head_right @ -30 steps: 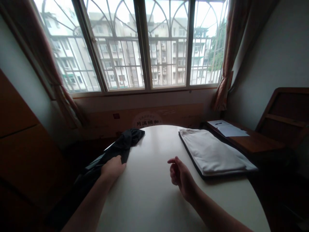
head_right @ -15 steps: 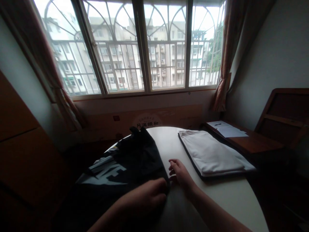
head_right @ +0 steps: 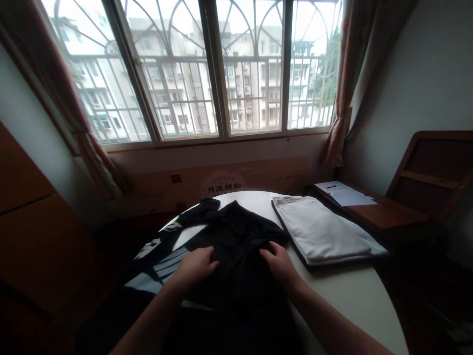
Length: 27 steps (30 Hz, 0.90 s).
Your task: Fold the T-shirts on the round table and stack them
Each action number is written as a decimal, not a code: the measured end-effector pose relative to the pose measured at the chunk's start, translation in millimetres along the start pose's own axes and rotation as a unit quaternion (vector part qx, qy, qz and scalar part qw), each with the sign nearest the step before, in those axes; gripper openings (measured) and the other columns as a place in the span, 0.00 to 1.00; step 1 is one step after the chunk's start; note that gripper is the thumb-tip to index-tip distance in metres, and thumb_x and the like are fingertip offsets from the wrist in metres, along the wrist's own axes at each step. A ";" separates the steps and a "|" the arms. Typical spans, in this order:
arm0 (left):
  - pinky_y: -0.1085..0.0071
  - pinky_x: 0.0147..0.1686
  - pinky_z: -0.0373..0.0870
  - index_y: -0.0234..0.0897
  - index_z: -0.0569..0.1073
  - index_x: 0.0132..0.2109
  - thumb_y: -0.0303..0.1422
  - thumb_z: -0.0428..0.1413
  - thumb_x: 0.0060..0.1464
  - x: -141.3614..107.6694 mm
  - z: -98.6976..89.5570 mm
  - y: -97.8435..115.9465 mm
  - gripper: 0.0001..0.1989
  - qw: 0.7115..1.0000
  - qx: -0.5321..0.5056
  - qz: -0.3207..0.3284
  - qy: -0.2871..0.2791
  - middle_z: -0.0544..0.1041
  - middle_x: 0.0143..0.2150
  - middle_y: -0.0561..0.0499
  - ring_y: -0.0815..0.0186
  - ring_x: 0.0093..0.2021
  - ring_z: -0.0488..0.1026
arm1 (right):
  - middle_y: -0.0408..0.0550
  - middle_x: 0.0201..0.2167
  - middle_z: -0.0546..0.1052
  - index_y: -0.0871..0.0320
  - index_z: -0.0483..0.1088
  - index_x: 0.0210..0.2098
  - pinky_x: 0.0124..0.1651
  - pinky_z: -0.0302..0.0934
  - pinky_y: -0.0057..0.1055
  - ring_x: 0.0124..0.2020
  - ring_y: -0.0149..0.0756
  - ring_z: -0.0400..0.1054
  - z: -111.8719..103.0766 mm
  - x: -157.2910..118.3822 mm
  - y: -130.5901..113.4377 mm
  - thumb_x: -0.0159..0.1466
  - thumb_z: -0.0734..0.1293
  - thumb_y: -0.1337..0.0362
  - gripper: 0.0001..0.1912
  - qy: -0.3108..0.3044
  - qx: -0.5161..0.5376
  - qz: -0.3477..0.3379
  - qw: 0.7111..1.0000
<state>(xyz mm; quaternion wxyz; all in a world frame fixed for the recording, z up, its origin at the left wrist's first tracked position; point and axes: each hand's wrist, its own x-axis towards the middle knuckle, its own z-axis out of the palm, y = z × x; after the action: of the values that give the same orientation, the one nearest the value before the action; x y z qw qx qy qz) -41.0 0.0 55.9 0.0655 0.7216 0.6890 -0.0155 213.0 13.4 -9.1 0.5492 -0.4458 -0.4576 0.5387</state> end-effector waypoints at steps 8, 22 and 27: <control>0.62 0.43 0.72 0.37 0.74 0.46 0.41 0.52 0.60 5.0 8.1 -0.6 0.15 0.999 -0.017 -0.039 0.007 0.81 0.47 0.39 0.51 0.49 0.78 | 0.44 0.32 0.77 0.54 0.76 0.37 0.38 0.63 0.34 0.35 0.41 0.69 -5.4 -15.7 -24.3 0.51 0.70 0.60 0.13 0.020 0.070 -0.050 0.996; 0.58 0.47 0.73 0.35 0.70 0.59 0.41 0.49 0.61 14.8 19.8 -3.6 0.23 0.997 -0.012 -0.068 0.036 0.80 0.52 0.37 0.48 0.53 0.77 | 0.42 0.31 0.76 0.59 0.77 0.35 0.38 0.60 0.27 0.35 0.34 0.67 -4.1 -32.6 -35.4 0.53 0.70 0.63 0.10 -0.505 -0.131 0.023 0.853; 0.56 0.46 0.73 0.34 0.68 0.61 0.42 0.47 0.62 16.2 23.0 0.0 0.25 0.996 -0.002 -0.075 0.050 0.80 0.50 0.36 0.46 0.51 0.78 | 0.44 0.40 0.79 0.58 0.77 0.45 0.44 0.61 0.28 0.40 0.37 0.71 -3.8 -33.3 -41.1 0.61 0.71 0.49 0.20 -0.540 -0.265 -0.066 0.796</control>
<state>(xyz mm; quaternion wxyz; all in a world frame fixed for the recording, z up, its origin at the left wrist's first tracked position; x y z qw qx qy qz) -38.7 13.5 31.3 0.0305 0.6677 0.7436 0.0170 224.3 -20.8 29.8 0.1072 -0.1792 -0.8333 0.5119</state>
